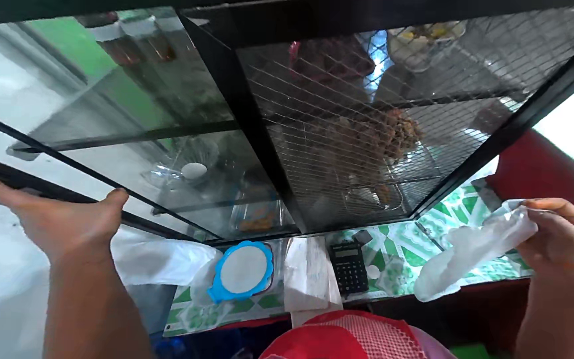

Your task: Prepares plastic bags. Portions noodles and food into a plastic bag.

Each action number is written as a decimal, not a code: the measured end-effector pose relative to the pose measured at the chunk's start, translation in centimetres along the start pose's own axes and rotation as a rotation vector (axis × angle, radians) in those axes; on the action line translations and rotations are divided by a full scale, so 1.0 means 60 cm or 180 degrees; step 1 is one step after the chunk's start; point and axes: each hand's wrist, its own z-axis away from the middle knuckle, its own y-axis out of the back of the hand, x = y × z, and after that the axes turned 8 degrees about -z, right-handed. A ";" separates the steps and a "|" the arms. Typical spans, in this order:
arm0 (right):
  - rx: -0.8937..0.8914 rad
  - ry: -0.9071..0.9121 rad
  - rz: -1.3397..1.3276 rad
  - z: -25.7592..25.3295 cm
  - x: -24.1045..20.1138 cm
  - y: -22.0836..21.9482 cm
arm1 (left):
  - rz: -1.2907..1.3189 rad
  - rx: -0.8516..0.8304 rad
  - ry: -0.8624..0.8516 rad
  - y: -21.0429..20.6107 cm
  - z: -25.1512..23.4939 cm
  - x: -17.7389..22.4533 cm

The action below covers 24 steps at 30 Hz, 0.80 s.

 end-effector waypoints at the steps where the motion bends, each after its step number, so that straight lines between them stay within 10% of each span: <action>1: 0.0008 -0.0020 0.0043 0.001 -0.001 -0.003 | -0.0054 -0.0010 0.0047 -0.002 -0.001 -0.004; 24: -0.0197 -0.0105 0.0039 0.036 0.010 0.015 | 0.0019 0.0136 -0.0078 -0.023 -0.043 -0.056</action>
